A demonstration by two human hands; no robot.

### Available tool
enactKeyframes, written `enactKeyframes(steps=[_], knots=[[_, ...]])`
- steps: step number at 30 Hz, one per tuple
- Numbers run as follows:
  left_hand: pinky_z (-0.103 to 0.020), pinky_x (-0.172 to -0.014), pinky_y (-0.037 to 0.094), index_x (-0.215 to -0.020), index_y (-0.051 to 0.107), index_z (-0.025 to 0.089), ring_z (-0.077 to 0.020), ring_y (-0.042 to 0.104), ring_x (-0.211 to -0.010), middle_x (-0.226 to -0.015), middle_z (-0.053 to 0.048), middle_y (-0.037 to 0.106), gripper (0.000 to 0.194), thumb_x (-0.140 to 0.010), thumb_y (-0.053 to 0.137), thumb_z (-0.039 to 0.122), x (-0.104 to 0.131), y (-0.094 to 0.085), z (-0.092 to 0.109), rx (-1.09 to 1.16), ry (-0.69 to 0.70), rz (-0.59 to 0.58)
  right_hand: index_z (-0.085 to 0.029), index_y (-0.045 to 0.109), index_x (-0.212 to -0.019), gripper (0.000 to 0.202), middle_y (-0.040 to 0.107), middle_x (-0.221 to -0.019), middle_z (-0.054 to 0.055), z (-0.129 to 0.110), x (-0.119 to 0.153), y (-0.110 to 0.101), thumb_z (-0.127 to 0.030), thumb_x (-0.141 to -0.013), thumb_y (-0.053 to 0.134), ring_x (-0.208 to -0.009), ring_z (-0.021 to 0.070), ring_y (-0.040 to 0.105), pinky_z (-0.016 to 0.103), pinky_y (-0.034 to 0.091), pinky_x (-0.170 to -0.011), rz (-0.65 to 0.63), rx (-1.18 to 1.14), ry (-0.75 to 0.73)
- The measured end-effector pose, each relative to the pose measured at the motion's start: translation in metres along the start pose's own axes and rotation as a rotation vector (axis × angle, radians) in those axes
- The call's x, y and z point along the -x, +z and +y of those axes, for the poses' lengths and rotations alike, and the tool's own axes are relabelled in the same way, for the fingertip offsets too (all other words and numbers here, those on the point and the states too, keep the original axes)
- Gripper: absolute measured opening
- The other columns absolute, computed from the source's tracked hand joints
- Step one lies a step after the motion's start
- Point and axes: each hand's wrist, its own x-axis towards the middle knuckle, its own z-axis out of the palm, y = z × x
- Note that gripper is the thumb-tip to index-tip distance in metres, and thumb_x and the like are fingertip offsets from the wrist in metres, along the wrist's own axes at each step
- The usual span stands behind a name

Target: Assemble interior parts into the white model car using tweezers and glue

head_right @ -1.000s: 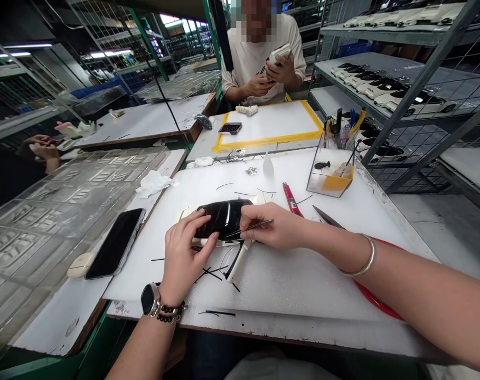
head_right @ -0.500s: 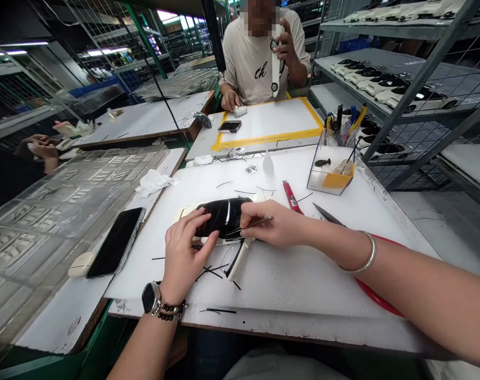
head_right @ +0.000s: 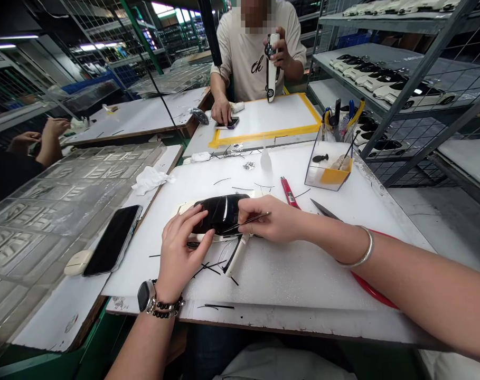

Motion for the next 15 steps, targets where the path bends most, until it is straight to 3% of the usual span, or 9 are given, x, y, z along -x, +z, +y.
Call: enactKeyframes(steps=[15], knots=[[-0.045,-0.106,0.032,-0.117,0.054,0.022,-0.024,0.049,-0.12,-0.127,-0.007,0.056,0.031,-0.087,0.058,0.027,0.0008,-0.0002,-0.0007,-0.003,0.012,0.001,-0.017,0.046,-0.073,0.018,0.052,-0.072,0.001,0.0007,-0.0001,0.0003,-0.017,-0.084,0.059,-0.066,0.0116,0.05,0.023,0.041,-0.058,0.003,0.007,-0.032]])
